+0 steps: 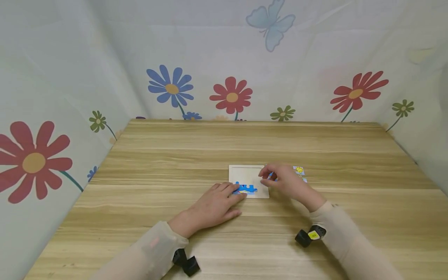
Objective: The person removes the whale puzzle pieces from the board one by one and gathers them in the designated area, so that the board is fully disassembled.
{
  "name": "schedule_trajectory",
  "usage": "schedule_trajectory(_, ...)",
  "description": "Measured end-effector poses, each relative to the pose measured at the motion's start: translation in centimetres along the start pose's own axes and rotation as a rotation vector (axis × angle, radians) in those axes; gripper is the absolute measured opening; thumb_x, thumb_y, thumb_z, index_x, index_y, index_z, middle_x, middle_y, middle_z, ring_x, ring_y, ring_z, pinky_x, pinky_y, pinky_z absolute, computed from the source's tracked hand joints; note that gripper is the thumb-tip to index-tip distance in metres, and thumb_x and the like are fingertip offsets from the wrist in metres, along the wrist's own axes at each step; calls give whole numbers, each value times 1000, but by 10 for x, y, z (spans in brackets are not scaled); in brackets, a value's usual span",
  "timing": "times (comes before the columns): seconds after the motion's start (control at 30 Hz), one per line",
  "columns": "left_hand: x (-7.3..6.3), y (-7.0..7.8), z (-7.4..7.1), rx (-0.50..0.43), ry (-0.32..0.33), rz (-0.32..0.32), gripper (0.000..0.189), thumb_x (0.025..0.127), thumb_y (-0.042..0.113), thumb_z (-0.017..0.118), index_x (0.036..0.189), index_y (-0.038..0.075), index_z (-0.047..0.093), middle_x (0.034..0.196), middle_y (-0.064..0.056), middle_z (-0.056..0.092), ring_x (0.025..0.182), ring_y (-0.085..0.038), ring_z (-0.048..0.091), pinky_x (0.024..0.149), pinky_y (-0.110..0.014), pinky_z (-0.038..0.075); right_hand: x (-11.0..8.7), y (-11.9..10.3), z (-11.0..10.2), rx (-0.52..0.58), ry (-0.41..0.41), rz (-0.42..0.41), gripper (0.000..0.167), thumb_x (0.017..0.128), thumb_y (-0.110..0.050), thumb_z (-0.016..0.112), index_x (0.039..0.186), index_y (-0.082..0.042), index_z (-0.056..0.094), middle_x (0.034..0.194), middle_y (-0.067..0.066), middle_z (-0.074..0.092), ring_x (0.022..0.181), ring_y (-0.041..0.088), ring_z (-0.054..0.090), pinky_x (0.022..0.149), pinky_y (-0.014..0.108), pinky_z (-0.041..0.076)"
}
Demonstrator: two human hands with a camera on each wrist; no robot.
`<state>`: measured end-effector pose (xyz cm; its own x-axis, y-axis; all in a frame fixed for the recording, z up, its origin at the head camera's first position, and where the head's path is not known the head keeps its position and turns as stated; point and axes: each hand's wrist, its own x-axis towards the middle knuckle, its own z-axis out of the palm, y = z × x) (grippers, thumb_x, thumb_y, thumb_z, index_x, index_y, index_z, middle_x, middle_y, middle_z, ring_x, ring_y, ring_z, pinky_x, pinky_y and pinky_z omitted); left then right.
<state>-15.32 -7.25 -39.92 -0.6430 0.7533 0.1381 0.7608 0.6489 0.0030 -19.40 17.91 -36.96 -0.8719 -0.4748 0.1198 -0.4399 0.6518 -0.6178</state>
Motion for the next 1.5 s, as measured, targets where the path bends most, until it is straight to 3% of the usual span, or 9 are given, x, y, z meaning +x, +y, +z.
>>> schedule_trajectory(0.23, 0, 0, 0, 12, 14, 5, 48, 95, 49, 53, 135, 23, 55, 138, -7, 55, 128, -25, 50, 106, -43, 41, 6, -3, 15, -45, -57, 43, 13, 88, -11, 66, 98, -4, 68, 84, 3, 67, 65, 7, 52, 61, 21, 43)
schedule_trajectory(0.57, 0, 0, 2, 30, 22, 5, 48, 94, 49, 54, 134, 23, 57, 137, -8, 56, 126, -25, 51, 105, -42, 42, 9, -12, 22, -103, -85, 69, 6, 86, -11, 69, 91, -8, 70, 81, 0, 65, 74, 9, 56, 68, 25, 47)
schedule_trajectory(1.5, 1, 1, -1, 46, -25, -6, 50, 95, 51, 52, 136, 23, 55, 139, -8, 55, 128, -26, 49, 105, -43, 42, 13, -16, 28, -137, -50, 72, 6, 84, -11, 68, 84, -8, 63, 78, 1, 64, 70, 9, 55, 65, 25, 46)
